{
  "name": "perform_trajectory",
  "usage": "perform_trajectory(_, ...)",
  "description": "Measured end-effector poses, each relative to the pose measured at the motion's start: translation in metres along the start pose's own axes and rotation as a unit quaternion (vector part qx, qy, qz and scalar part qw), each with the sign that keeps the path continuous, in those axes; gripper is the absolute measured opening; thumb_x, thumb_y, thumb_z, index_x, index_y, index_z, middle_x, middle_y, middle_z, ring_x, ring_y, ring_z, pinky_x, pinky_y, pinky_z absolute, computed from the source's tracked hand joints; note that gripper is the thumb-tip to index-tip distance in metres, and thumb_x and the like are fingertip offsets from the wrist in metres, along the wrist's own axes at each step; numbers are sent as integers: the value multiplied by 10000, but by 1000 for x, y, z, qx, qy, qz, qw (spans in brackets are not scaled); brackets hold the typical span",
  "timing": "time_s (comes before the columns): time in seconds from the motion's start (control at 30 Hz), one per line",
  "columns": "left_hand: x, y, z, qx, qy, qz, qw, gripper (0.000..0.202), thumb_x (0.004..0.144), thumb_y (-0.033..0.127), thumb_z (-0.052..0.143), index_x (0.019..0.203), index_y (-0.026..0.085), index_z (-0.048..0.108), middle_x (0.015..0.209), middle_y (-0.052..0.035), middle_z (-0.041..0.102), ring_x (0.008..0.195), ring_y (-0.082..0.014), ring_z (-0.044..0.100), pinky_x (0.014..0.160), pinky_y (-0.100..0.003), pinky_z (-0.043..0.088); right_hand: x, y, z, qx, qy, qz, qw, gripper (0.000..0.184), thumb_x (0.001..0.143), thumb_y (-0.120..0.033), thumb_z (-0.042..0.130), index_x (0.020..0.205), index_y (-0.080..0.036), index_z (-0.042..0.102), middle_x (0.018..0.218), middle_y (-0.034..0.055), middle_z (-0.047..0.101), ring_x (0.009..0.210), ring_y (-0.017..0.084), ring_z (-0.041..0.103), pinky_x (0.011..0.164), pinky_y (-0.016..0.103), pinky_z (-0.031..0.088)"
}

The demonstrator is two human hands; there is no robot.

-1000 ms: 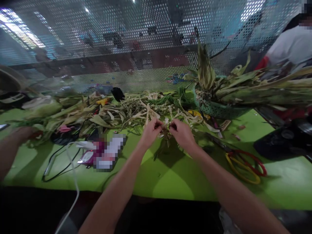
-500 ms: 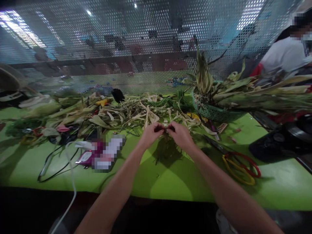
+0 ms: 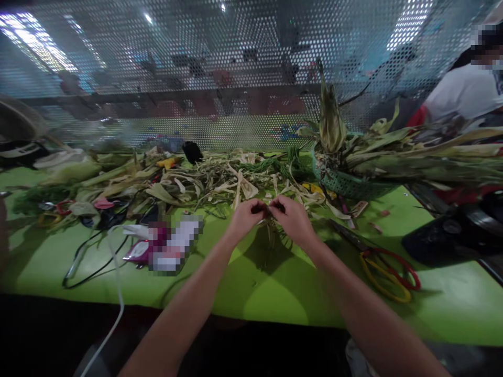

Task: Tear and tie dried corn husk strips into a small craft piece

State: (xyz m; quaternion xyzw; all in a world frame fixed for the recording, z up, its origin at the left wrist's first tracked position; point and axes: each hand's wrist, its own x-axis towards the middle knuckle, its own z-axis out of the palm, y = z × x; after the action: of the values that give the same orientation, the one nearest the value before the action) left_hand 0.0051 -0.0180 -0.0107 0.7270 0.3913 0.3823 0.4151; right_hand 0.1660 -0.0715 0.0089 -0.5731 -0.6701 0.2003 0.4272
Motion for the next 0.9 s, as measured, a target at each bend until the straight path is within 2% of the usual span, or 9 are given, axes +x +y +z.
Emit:
perform_trajectory(0.13,-1,2,0,10,14,11,1000,112,728,126,624,819,148,687,764,-5,690,719,-139,587,684,-249,445,-2,-5,-2,2,-7,10,1000,202,880,-389,599,889,-195,652,799,24,682,690,163,587,619,267,410)
perform_trajectory(0.23,-1,4,0,6,14,24,1000,115,724,103,617,817,149,666,785,-5,682,751,-138,587,708,-248,440,-3,-7,-2,-16,11,4,1000,143,826,-333,658,854,-193,651,787,20,673,682,158,577,620,268,405)
perform_trajectory(0.3,-1,5,0,-28,7,22,999,87,735,125,628,816,147,651,783,-7,671,748,-132,583,716,-249,440,-1,-3,-3,-3,36,6,999,97,820,-288,644,817,-191,644,746,13,653,678,156,568,628,271,407)
perform_trajectory(0.43,1,7,-2,-126,12,-7,992,112,745,217,684,808,145,625,746,-9,640,702,-121,564,696,-255,445,4,7,-8,55,60,55,995,122,817,-311,622,790,-193,615,675,-6,599,609,148,531,577,273,401)
perform_trajectory(0.5,2,6,-2,-145,24,-15,989,137,736,235,702,804,147,623,733,-6,631,689,-119,556,695,-258,446,5,9,-12,36,58,59,996,100,803,-295,627,790,-196,617,693,-2,612,604,149,531,579,277,402)
perform_trajectory(0.57,3,4,-2,-142,30,-14,989,138,732,235,706,804,148,627,732,-6,631,689,-118,556,698,-259,446,5,7,-16,-12,67,36,997,81,781,-248,638,844,-198,644,802,17,659,604,141,534,591,282,407)
perform_trajectory(0.7,3,0,-1,-106,24,7,994,81,739,180,676,804,150,637,743,-8,642,713,-122,572,714,-257,446,1,-6,-19,-44,103,-50,992,211,815,-174,589,1002,-213,678,1019,57,670,650,143,558,615,289,429)
perform_trajectory(0.83,1,0,1,-57,12,57,997,80,739,101,624,796,154,644,788,-14,659,752,-126,584,750,-260,454,1,-8,-13,-15,43,-106,993,263,833,-127,549,1025,-227,699,1016,68,677,928,214,621,756,323,474)
perform_trajectory(0.9,1,-1,1,-55,11,75,996,95,752,102,611,824,155,646,816,-18,662,774,-128,587,764,-262,456,3,-3,-8,-7,28,-92,995,257,820,-128,563,1011,-220,709,989,70,683,919,218,623,767,337,480)
